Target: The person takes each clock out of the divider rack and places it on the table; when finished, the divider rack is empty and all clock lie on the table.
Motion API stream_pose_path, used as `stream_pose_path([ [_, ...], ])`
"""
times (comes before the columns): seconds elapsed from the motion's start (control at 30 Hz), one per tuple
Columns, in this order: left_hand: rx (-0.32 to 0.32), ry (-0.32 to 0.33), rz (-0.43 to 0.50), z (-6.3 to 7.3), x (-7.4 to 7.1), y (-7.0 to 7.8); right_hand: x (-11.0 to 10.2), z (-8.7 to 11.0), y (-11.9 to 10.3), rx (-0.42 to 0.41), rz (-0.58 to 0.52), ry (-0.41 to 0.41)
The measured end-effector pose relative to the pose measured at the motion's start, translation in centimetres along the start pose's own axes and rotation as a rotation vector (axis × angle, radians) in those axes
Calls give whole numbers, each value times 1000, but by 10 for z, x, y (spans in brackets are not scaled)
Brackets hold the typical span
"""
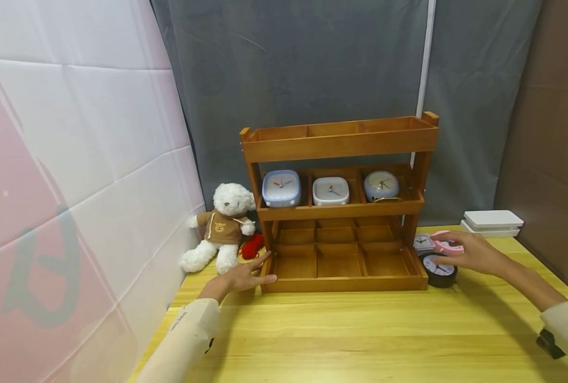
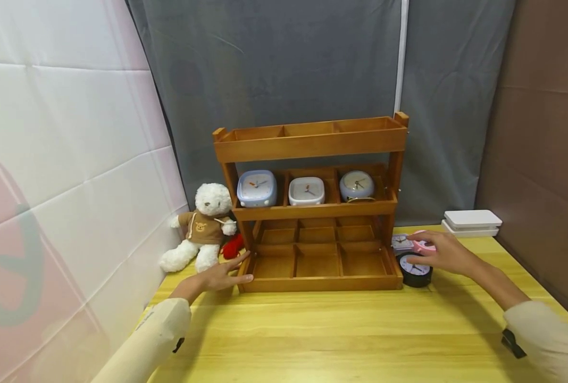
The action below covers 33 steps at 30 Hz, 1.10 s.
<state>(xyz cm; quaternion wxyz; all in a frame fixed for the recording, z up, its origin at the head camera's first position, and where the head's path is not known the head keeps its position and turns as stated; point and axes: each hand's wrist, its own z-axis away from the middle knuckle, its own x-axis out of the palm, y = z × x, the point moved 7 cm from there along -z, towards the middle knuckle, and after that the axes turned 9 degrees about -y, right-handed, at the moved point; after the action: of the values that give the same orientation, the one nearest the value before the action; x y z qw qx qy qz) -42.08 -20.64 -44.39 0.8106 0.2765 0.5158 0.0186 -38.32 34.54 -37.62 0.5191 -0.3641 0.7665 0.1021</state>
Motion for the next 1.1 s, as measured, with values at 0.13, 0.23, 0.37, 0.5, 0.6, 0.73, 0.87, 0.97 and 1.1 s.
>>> stream_pose_path([
  [0.13,1,-3,4,0,0,0,-25,-10,-14,7,16,9],
  [0.23,-2,-5,-1,2,0,0,-41,-18,-26,-14,14,35],
  [0.37,-10,-6,-12,4,1,-1,-60,-31,-40,-67,9,85],
  [0.5,-17,-2,-13,4,3,-4,-75,-44,-50,-116,-6,138],
  [0.6,-16,-1,-11,3,4,-5,-83,-53,-56,-116,-13,172],
  [0.73,-9,-2,-8,2,4,-5,-92,-68,-61,-81,11,190],
  [0.87,-10,-1,-10,2,3,-4,-96,-87,-66,-22,10,173],
  [0.97,-6,-1,-10,1,2,-2,-96,-101,-69,20,-8,158],
  [1.1,-2,-2,-18,0,0,0,-95,-119,-72,62,-32,137],
])
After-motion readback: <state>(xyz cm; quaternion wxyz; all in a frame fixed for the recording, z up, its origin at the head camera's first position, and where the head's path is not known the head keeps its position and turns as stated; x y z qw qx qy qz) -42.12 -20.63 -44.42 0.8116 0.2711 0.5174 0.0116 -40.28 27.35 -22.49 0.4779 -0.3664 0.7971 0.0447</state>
